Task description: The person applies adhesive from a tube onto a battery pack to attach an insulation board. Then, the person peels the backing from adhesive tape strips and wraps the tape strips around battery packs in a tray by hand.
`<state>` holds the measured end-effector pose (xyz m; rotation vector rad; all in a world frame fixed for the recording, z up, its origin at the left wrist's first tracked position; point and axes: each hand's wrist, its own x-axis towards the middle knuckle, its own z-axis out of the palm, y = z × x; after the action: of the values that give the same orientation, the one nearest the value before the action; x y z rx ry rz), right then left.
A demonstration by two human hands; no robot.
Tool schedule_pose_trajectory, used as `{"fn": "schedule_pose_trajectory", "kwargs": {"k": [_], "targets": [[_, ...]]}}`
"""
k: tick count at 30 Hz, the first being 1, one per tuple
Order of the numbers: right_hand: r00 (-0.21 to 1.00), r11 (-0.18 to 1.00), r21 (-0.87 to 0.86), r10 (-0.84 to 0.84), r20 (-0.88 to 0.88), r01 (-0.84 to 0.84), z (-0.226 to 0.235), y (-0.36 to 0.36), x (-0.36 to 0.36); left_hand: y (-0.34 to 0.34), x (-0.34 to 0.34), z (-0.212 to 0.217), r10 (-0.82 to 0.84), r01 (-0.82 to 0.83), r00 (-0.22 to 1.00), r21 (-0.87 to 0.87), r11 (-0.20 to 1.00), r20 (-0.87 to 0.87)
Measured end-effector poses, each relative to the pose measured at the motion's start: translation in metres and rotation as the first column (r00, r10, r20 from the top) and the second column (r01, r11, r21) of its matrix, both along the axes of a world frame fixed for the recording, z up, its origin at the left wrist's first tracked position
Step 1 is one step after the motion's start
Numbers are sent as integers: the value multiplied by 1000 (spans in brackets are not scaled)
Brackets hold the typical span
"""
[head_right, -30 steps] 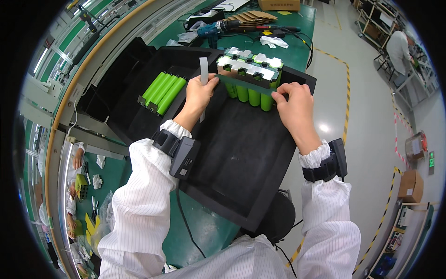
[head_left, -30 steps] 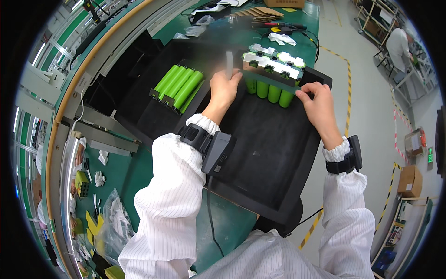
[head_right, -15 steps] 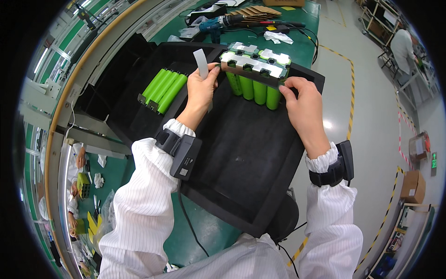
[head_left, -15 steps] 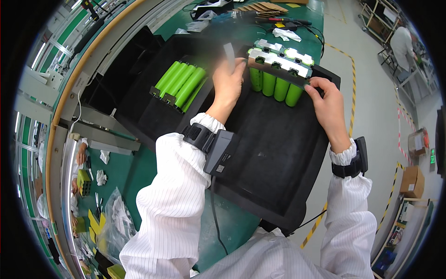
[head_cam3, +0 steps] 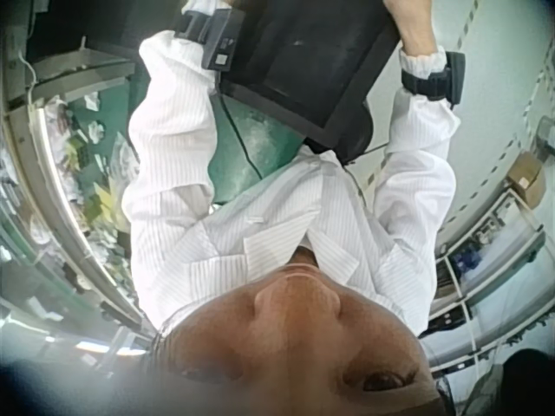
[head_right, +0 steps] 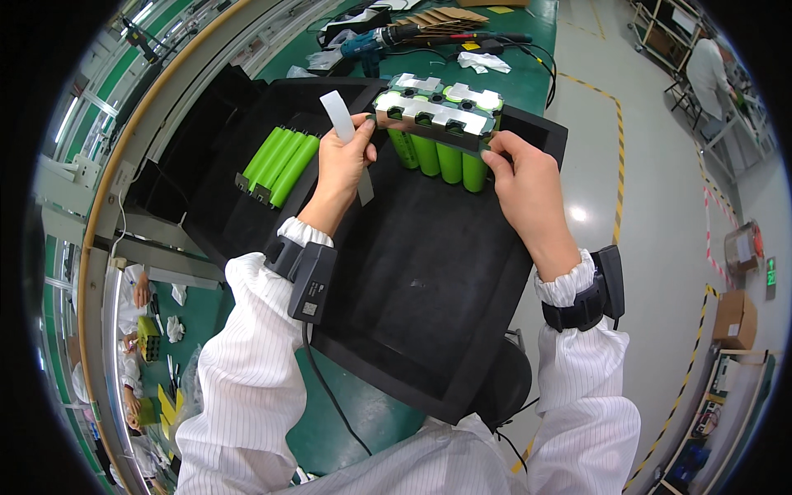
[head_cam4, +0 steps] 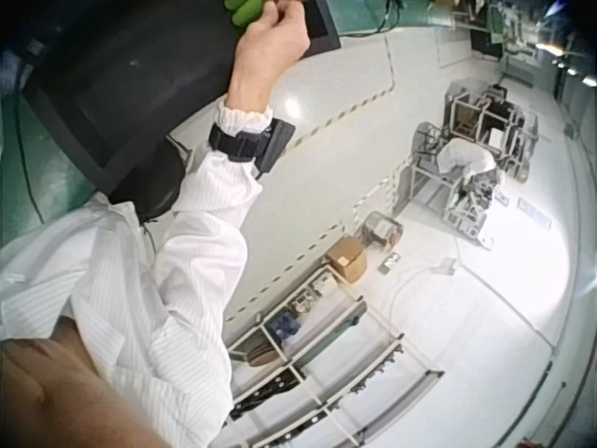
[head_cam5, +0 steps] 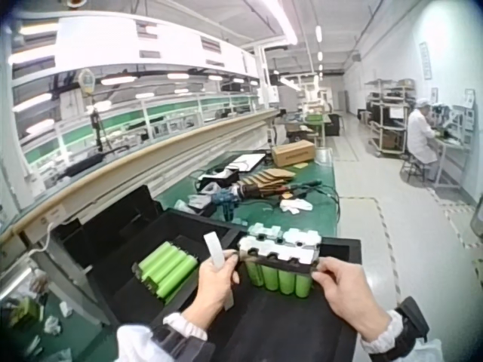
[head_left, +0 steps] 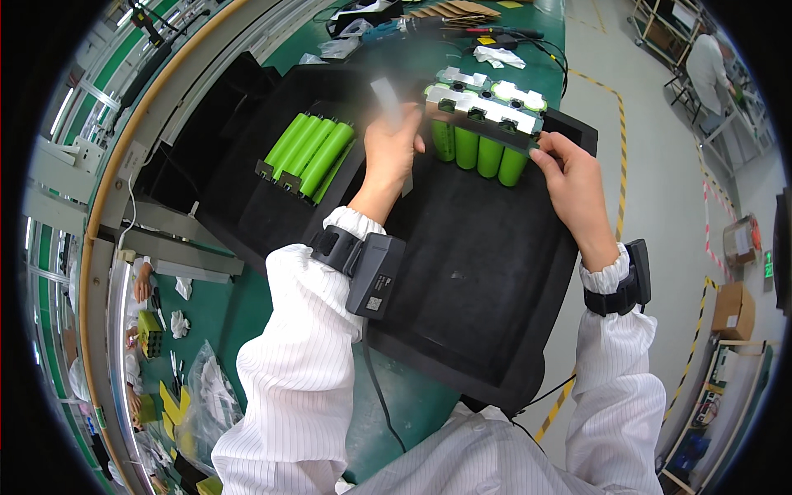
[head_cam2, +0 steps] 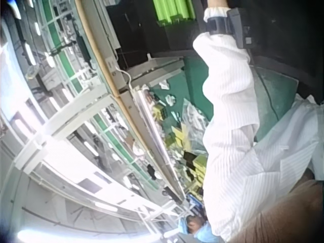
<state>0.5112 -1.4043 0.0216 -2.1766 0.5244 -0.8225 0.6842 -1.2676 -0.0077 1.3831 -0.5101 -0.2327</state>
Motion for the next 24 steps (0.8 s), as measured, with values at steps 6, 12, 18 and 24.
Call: {"fn": "schedule_pose_trajectory", "kwargs": {"k": [6,12,18,24], "targets": [[1000,999,-26,26,12,-26,-8,-5,0,1,-2,5,-44,43,999,25,999,33],[998,997,70,37,50,-41,-8,-8,2,-2,-1,3,-8,3,997,54,999,78],[999,997,71,0,51,-4,-9,-7,6,-2,2,0,25,-30,993,48,998,114],[1000,994,106,14,4,-14,-10,-19,6,-11,-4,1,81,-86,993,52,995,87]]}}
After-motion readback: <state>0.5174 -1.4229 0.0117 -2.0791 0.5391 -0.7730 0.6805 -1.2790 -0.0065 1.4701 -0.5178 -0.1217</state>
